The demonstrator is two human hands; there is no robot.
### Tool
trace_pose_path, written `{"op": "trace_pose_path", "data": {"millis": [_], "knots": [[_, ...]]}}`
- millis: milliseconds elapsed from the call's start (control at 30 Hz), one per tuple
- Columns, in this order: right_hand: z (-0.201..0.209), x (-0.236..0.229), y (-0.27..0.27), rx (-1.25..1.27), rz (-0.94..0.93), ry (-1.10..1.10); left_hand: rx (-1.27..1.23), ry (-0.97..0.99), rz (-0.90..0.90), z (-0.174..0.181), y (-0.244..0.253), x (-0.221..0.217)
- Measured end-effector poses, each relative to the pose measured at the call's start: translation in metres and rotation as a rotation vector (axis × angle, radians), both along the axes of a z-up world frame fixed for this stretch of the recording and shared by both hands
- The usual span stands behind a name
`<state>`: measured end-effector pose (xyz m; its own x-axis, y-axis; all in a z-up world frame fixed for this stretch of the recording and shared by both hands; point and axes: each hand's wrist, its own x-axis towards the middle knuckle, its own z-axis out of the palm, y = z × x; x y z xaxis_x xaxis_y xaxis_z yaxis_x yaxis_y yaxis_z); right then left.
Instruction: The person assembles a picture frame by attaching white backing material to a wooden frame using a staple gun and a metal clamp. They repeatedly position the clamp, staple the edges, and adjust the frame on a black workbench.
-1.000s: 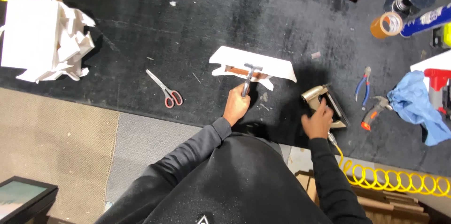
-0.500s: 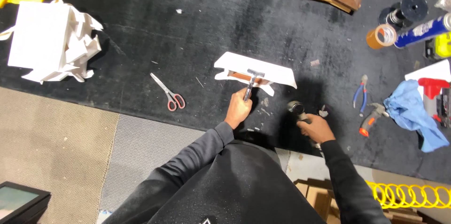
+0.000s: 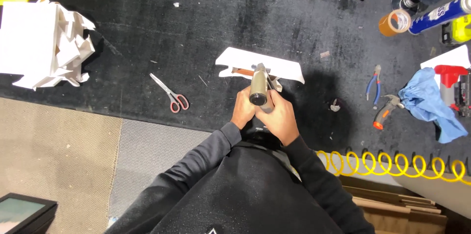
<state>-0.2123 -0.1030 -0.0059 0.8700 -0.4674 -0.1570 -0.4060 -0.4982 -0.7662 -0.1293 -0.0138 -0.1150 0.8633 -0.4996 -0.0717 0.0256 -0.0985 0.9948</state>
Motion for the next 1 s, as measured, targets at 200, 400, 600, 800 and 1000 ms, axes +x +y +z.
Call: {"op": "trace_pose_path", "data": {"millis": [200, 400, 600, 800, 1000], "knots": [[0.018, 0.006, 0.011, 0.001, -0.082, 0.126, -0.067, -0.07, 0.001, -0.028, -0.001, 0.0], [0.024, 0.013, 0.01, 0.028, -0.081, 0.216, -0.088, -0.15, -0.002, -0.047, -0.003, 0.0], [0.012, 0.011, 0.013, 0.083, -0.107, 0.233, -0.087, -0.147, -0.015, -0.049, -0.004, 0.002], [0.052, 0.015, 0.005, 0.11, -0.049, 0.167, -0.005, -0.114, 0.012, -0.043, -0.005, 0.001], [0.013, -0.057, -0.038, -0.061, 0.026, 0.104, 0.085, -0.086, 0.032, -0.038, -0.005, 0.013]]}}
